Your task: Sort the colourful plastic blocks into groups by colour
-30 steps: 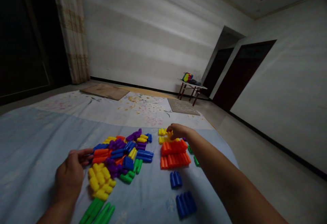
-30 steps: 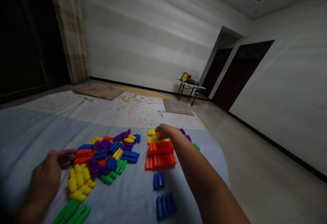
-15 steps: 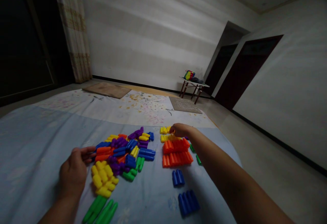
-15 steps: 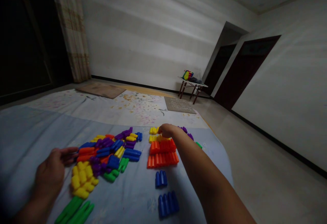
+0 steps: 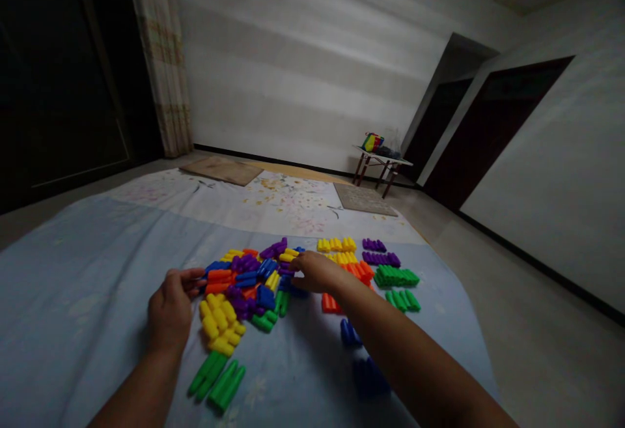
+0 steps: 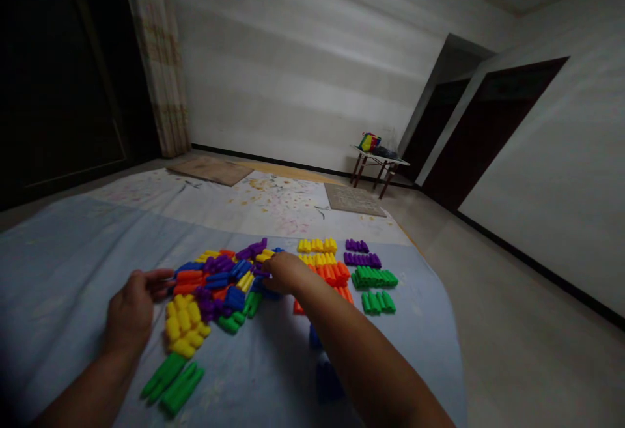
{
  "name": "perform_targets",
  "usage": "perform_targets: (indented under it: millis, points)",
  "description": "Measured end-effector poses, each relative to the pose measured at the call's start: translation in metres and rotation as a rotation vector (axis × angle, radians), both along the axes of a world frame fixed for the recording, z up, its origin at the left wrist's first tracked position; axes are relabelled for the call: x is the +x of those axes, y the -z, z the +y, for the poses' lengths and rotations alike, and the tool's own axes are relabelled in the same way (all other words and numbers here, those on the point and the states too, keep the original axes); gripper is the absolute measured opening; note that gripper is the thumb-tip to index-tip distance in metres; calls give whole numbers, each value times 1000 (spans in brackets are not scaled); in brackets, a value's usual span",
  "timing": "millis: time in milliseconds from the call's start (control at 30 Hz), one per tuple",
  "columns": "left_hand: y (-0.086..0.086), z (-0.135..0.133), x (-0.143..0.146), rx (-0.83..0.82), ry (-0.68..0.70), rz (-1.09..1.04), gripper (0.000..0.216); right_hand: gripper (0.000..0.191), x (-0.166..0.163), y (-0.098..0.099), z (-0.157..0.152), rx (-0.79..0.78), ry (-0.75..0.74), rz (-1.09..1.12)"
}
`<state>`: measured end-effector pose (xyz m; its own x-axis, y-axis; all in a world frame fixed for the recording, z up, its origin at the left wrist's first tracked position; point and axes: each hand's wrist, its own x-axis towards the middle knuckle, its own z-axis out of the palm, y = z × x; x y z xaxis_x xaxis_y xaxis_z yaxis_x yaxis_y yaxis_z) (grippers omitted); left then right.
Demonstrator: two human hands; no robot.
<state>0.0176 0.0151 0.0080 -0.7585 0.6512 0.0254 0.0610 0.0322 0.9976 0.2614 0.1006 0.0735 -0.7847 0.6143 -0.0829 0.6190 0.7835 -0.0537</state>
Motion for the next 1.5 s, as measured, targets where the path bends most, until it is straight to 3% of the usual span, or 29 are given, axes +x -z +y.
perform_targets:
  millis: [167,533,633,767,900,1167,1333,1500]
  points:
    - [0,-1,0,-3,5,16,44,30,3,7,-2,-58,58,-83]
    - [-1,-4,1,-12,40,102,41,39,25,-4,-24,-133,-36,217]
    - [-6,-8,6,57,88,433,35,39,26,-3,-30,-139,-44,350]
    - [-18,-13,27,189,299,1010,34,41,23,-2,-35,-140,-39,444]
    - [-23,-15,50,187,458,1230,34,42,17,-1,-40,-85,-42,460]
    - [-22,-18,65,123,642,1258,35,41,16,0,-47,-13,-49,474]
    - [-24,-17,61,119,585,1255,37,39,36,-6,-46,27,2,384]
    - [-23,-16,59,96,484,1263,38,39,48,-4,-57,-39,-103,188]
